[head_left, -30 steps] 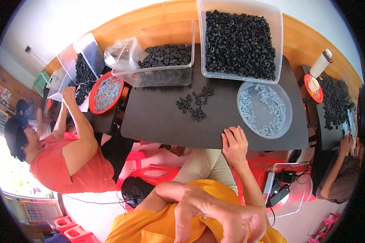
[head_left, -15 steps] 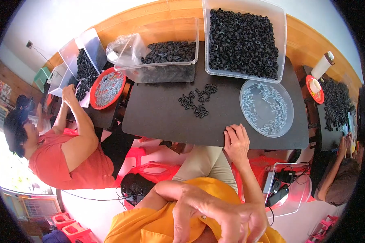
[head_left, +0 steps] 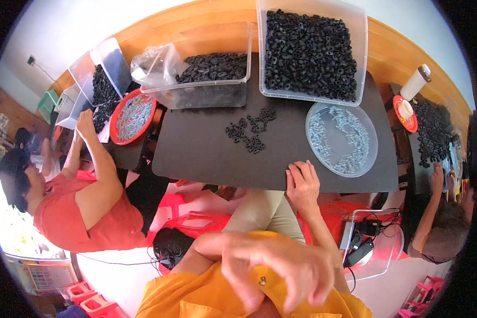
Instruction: The person is sorting small black plastic components from a large bin into a small circular dish at a workshop table.
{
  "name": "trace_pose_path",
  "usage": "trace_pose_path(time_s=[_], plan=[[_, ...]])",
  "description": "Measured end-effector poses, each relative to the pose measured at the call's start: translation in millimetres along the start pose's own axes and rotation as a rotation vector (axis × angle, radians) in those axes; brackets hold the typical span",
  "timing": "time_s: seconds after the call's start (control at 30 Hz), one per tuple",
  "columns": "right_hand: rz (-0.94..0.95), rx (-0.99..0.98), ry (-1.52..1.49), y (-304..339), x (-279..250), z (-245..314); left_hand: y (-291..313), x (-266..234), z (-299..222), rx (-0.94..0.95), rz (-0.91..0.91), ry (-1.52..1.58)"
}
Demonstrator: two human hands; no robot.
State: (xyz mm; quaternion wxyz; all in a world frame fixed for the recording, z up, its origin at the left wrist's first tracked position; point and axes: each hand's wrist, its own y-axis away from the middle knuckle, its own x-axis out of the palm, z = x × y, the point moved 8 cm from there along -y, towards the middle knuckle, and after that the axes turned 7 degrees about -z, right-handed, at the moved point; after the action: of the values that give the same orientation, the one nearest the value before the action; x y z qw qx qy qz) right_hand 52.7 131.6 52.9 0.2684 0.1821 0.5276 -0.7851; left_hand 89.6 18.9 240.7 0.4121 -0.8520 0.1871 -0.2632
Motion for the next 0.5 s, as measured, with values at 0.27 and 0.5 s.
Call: trace_pose_path(time_s=[0.27, 0.5], plan=[[0.007, -0.027, 0.005, 2, -6, 1, 13, -255, 5, -0.418, -0.771, -1.563], [-0.009, -0.017, 0.002, 4, -6, -1, -14, -349, 35, -0.322, -0.591, -2.049]])
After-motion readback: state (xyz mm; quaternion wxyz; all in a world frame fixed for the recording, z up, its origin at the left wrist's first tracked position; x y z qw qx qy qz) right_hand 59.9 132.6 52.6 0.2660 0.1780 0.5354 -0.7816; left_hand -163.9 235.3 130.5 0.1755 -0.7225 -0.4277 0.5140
